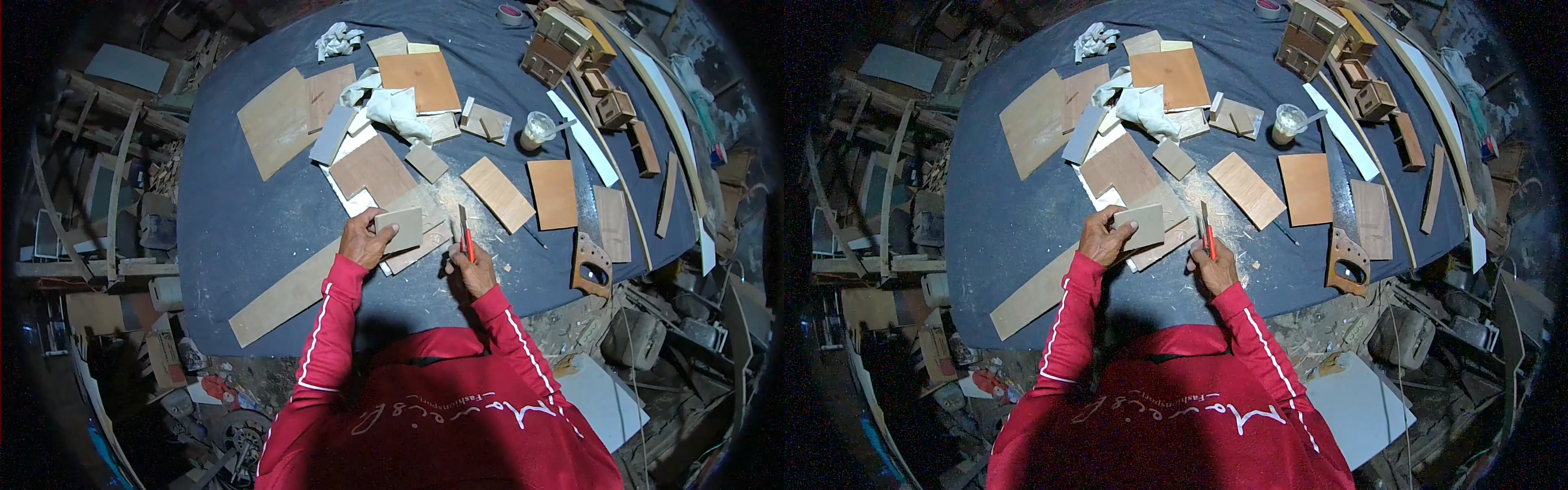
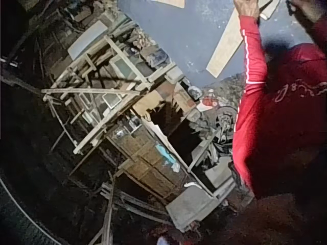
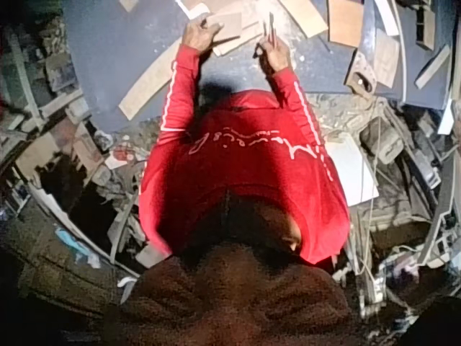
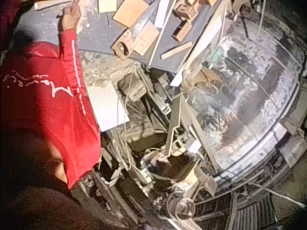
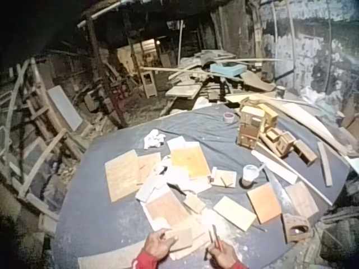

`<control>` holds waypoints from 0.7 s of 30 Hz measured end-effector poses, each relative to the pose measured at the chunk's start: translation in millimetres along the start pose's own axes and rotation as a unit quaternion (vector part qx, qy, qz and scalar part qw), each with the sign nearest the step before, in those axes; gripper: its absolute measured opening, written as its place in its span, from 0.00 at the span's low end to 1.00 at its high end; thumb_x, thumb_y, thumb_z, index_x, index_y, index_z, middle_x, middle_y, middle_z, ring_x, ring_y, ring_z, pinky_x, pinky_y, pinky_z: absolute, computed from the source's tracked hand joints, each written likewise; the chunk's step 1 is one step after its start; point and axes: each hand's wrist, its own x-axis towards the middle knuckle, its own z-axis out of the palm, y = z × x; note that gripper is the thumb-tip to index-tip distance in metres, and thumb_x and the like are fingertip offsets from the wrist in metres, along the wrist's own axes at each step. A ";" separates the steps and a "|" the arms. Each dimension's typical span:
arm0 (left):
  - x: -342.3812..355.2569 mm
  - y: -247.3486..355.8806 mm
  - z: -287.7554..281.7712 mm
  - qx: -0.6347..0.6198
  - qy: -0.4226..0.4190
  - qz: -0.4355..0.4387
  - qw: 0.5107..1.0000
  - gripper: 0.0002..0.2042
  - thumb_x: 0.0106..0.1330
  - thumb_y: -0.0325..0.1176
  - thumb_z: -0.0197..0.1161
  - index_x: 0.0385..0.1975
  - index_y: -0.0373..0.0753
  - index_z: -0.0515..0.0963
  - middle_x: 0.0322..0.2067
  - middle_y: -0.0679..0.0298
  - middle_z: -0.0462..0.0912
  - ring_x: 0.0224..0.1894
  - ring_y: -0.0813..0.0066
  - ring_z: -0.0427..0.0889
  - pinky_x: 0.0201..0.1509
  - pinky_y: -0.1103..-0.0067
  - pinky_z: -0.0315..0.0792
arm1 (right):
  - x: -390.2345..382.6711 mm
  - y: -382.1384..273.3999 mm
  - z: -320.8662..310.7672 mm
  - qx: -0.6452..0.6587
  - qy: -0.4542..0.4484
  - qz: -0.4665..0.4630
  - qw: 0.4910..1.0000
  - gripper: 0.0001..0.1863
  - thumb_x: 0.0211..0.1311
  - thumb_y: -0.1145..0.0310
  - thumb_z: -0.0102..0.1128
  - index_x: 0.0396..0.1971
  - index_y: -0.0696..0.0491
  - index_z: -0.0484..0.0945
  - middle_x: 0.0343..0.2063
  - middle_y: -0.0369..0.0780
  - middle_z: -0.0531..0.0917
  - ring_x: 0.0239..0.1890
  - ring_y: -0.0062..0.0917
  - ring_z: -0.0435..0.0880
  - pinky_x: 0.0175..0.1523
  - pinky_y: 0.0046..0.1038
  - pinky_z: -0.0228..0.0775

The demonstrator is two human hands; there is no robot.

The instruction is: The person cuts a piece of wood with a hand saw, trims wooden pieces using a utility knife, and fits the pieces together on a table to build a miniature wooden structure.

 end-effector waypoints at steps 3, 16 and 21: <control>0.9 -7.2 -0.2 0.022 -0.019 0.006 1.000 0.14 0.57 0.34 0.67 0.39 0.30 0.80 0.28 0.60 0.83 0.29 0.75 0.79 0.35 0.77 0.73 | 0.5 -9.4 6.5 -0.059 0.010 -0.020 0.998 0.09 0.57 0.69 0.55 0.32 0.59 0.77 0.24 0.39 0.81 0.29 0.22 0.78 0.38 0.25 0.71; -23.9 -16.6 -2.0 -0.019 -0.080 -0.008 0.997 0.15 0.66 0.36 0.60 0.44 0.32 0.70 0.35 0.51 0.78 0.37 0.64 0.80 0.43 0.70 0.75 | 15.1 -36.4 32.1 -0.005 -0.017 0.035 0.999 0.11 0.58 0.68 0.56 0.37 0.56 0.80 0.23 0.34 0.78 0.22 0.17 0.73 0.27 0.22 0.69; -28.7 -6.5 3.0 -0.101 -0.106 -0.092 0.985 0.13 0.62 0.31 0.62 0.43 0.33 0.72 0.34 0.58 0.80 0.39 0.69 0.80 0.47 0.73 0.73 | 19.5 -33.9 26.2 0.061 -0.073 0.050 0.994 0.14 0.61 0.64 0.57 0.43 0.55 0.79 0.24 0.34 0.78 0.16 0.13 0.68 0.21 0.18 0.65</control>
